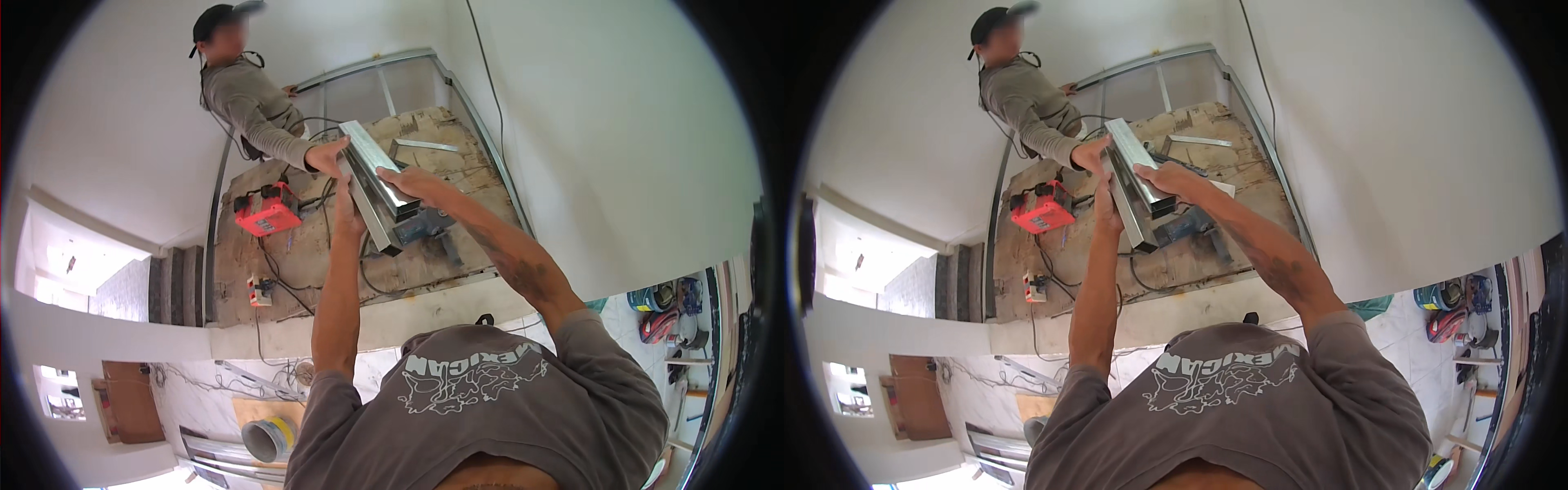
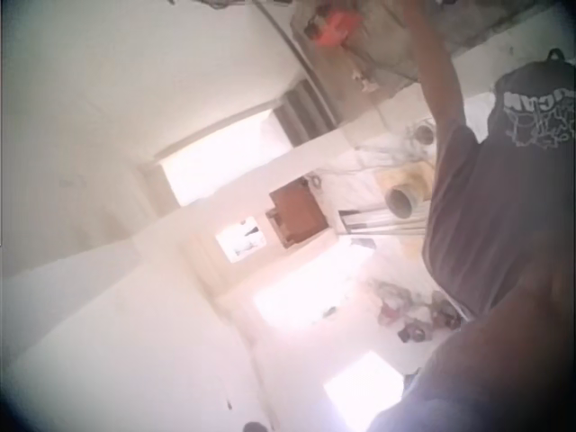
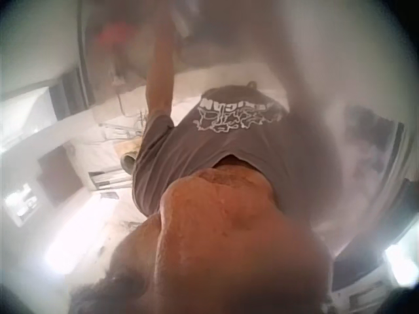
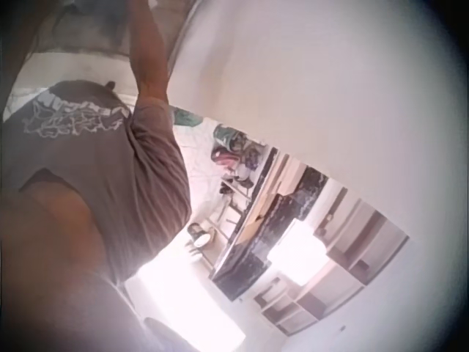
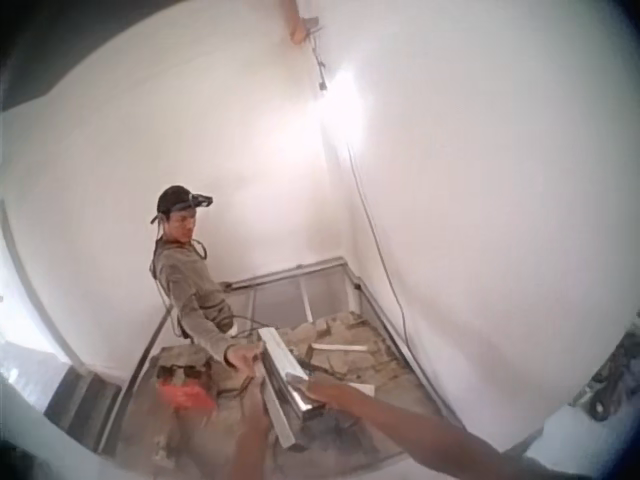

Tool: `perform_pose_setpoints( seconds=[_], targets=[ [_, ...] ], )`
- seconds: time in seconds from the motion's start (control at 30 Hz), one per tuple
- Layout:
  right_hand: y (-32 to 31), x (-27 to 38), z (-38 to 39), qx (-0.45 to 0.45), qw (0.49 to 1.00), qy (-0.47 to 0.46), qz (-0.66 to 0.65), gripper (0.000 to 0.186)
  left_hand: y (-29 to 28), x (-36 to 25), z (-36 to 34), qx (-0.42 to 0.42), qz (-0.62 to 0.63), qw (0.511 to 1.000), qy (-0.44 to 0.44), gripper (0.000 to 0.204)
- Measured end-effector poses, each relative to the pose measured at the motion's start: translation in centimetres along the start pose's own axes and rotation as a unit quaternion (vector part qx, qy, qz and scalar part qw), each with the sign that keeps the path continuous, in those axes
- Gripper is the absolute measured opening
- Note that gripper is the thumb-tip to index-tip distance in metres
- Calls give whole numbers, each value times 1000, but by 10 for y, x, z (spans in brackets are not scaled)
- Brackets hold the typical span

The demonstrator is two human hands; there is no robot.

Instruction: The person hands a metal stud to a coworker, sharpens a pencil with a utility knife, passes the pencil over, and picks up a tape measure.

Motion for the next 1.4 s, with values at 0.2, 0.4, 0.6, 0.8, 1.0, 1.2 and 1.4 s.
perform_pose_setpoints(
  seconds=[0.2,0.4,0.6,0.8,1.0,1.2,1.4],
  targets=[
    [-8,13,-18,-38,998,0,56,56,23,1,-16,12,-11,1000,6,54],
    [-18,41,-42,2,995,-94,46,57,34,-17,-42,45,-13,998,33,60],
    [-63,43,-78,28,974,-80,-209,66,5,-30,-50,-2,-9,999,-45,75],
    [-111,-63,-71,-65,947,-47,-310,69,-59,17,16,-37,-59,997,-22,67],
    [-135,-179,52,-179,951,-33,-250,30,-108,79,123,-141,-85,981,-100,58],
    [-142,-246,169,-314,944,90,-53,28,-129,65,184,-199,-183,961,-52,52],
    [-146,-361,218,-267,920,157,243,36,-173,103,216,-176,-400,887,-148,32]
  ],
)
Point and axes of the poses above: each hand's wrist, its own z-axis away from the middle knuckle, its own y-axis out of the palm, x = y × z, the point moved 5 cm from there along -z, towards the middle knuckle, and after that the axes turned 1 degree about y, right-handed, at the moved point
